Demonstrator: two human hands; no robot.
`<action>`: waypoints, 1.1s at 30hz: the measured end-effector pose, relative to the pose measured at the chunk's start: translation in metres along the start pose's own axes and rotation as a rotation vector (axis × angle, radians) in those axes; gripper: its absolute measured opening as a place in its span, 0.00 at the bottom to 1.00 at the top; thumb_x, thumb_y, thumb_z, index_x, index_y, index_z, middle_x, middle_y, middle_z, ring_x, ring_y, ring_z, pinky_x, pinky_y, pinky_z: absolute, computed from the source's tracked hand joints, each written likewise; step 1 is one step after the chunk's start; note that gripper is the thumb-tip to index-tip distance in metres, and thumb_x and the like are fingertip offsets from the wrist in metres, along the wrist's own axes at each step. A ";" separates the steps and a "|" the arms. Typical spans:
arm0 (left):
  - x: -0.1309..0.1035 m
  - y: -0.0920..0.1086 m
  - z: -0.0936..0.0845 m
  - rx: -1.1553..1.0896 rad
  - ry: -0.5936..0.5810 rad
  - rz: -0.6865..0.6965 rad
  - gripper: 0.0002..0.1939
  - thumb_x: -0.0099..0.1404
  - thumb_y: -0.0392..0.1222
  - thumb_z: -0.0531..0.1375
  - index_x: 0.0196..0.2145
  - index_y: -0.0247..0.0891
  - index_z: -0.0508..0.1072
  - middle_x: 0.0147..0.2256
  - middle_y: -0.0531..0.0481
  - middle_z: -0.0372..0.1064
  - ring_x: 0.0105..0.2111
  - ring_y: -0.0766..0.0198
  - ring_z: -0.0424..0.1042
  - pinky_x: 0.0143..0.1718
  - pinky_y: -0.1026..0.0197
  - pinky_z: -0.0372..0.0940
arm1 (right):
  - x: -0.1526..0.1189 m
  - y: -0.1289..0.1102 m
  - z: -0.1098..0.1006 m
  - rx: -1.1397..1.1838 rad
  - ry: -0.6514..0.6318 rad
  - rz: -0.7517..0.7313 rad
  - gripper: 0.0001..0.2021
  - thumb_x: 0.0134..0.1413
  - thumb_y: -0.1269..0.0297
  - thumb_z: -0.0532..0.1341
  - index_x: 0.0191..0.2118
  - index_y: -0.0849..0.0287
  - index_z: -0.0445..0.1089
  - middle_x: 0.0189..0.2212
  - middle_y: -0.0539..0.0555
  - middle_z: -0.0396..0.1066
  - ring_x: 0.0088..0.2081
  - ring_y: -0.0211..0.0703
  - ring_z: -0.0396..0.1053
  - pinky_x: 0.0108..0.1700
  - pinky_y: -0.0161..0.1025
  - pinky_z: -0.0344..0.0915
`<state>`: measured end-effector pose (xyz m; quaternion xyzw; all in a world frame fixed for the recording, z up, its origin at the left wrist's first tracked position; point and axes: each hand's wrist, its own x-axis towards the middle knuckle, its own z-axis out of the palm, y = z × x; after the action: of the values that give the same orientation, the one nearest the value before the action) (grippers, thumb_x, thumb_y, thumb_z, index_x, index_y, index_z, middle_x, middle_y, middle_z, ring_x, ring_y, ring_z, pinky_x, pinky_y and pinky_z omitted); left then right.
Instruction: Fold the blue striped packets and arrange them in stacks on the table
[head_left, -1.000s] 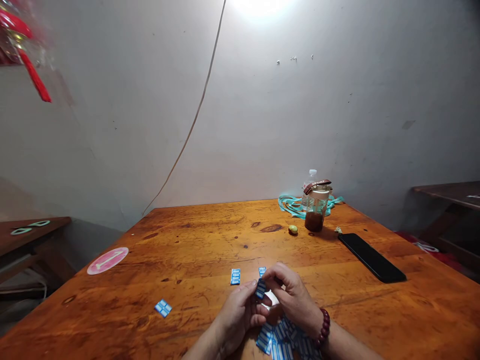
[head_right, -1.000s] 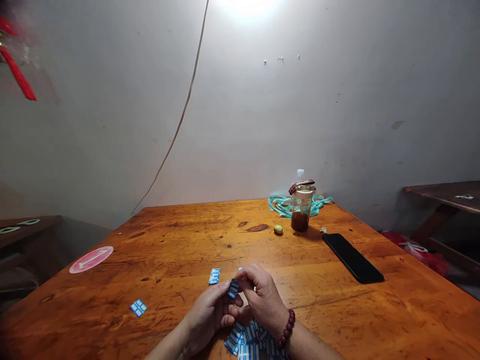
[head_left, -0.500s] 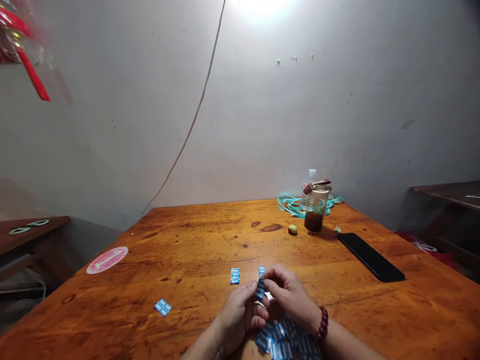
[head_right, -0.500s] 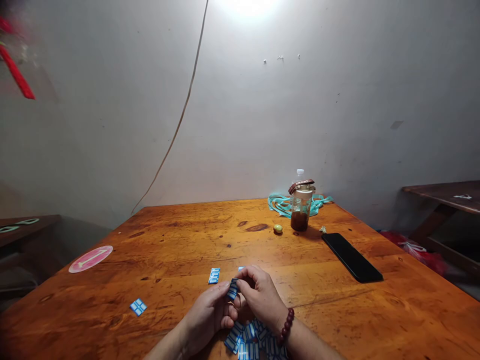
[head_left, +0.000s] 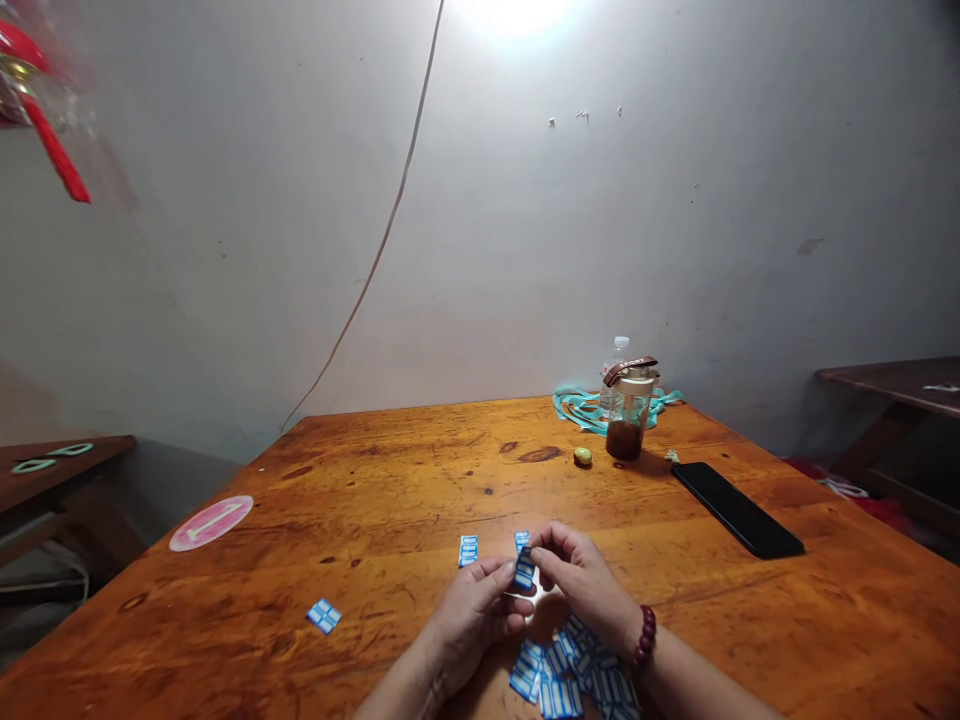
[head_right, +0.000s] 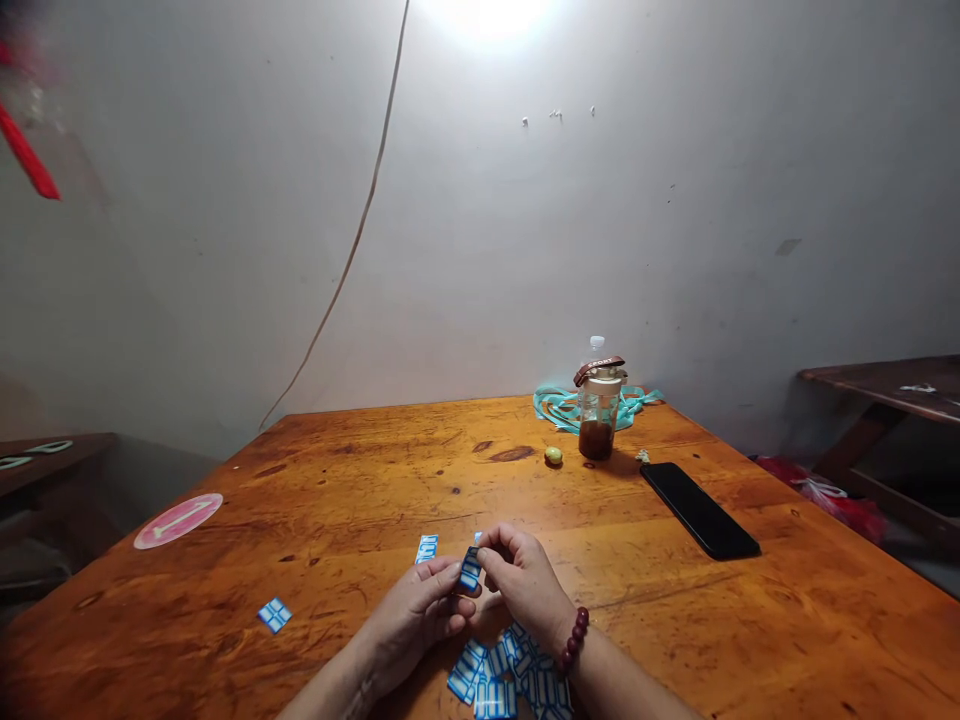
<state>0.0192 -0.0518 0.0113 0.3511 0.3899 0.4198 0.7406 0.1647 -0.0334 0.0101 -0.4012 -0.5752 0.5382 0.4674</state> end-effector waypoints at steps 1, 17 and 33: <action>-0.001 0.000 0.001 -0.020 -0.006 -0.007 0.11 0.53 0.43 0.60 0.30 0.31 0.71 0.28 0.47 0.69 0.22 0.73 0.67 0.23 0.72 0.61 | 0.000 0.000 0.001 0.016 -0.002 0.005 0.07 0.45 0.63 0.56 0.26 0.61 0.63 0.19 0.45 0.59 0.21 0.31 0.58 0.23 0.29 0.55; 0.009 -0.006 -0.007 0.384 0.098 0.230 0.08 0.50 0.41 0.61 0.22 0.33 0.70 0.15 0.56 0.62 0.16 0.73 0.58 0.18 0.70 0.53 | -0.007 -0.001 0.003 -0.496 -0.025 -0.303 0.07 0.50 0.70 0.51 0.28 0.60 0.65 0.23 0.48 0.62 0.26 0.35 0.59 0.29 0.32 0.56; 0.008 -0.007 -0.010 0.117 0.067 0.120 0.10 0.51 0.42 0.61 0.29 0.32 0.70 0.20 0.54 0.64 0.17 0.74 0.60 0.19 0.70 0.54 | -0.008 -0.006 -0.002 -0.496 -0.082 -0.292 0.13 0.47 0.68 0.56 0.42 0.57 0.62 0.28 0.49 0.63 0.28 0.34 0.60 0.31 0.32 0.59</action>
<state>0.0158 -0.0458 -0.0011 0.4021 0.4167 0.4515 0.6788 0.1686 -0.0408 0.0150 -0.3942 -0.7594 0.3240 0.4038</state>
